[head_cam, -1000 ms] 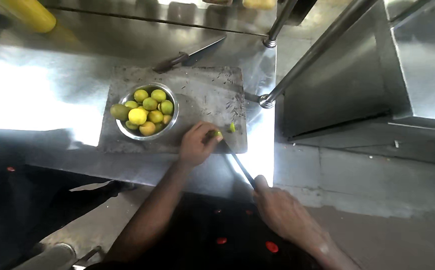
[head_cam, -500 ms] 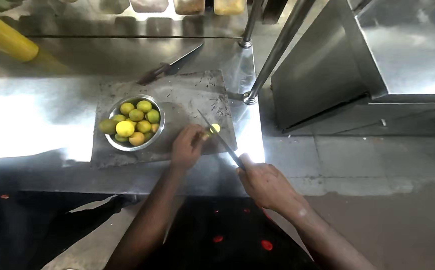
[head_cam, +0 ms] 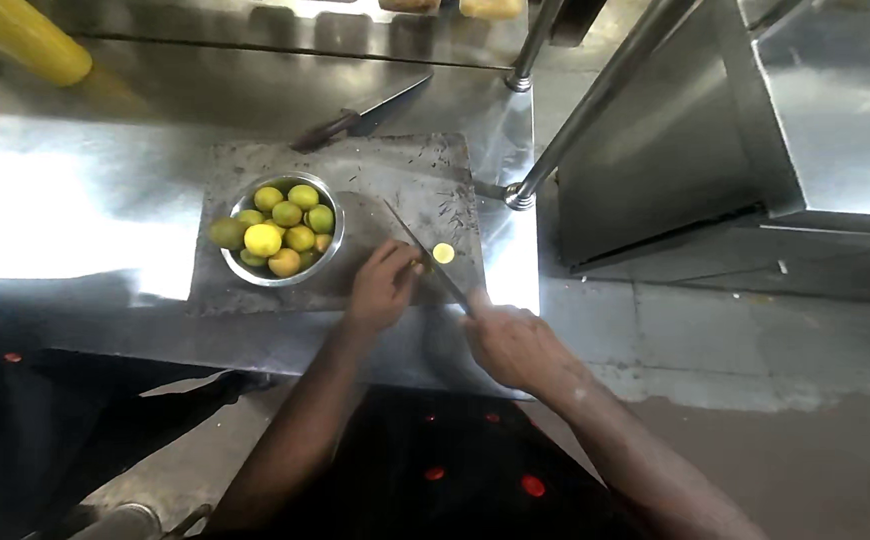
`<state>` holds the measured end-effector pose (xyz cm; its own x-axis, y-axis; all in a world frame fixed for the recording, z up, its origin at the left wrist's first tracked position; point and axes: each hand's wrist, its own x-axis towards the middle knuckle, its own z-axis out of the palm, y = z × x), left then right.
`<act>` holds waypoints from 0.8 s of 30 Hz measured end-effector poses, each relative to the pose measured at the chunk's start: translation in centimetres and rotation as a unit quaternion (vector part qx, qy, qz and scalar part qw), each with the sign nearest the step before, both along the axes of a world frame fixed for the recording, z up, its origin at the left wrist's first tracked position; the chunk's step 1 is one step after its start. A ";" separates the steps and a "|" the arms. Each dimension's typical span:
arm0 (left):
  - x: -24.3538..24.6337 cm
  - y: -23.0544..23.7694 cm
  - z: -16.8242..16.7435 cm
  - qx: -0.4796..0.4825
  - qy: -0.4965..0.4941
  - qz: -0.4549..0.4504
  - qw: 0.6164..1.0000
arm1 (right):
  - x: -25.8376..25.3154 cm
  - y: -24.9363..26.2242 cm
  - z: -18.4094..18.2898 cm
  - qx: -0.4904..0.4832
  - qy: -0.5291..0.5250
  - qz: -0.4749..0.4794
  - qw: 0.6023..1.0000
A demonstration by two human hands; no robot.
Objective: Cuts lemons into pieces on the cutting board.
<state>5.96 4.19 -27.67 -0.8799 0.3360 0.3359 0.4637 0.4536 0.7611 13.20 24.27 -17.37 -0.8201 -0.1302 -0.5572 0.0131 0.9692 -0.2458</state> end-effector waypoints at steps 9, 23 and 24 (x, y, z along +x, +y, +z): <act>-0.1 0.1 -0.2 0.009 0.024 -0.004 1.000 | -3.4 -2.0 -0.2 -0.034 -0.043 -0.025 0.998; 0.1 0.6 -0.4 0.076 0.007 0.045 0.996 | 6.5 4.9 0.3 -0.089 -0.104 -0.064 0.989; 0.1 0.6 -0.4 0.070 0.004 0.047 0.996 | 6.2 4.7 0.4 -0.080 -0.101 -0.063 0.990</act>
<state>6.02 4.79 -28.10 -0.9023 0.2021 0.3808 0.4307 0.3845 0.8165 19.44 28.93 -16.95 -0.7093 -0.1333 -0.6921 0.1969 0.9054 -0.3762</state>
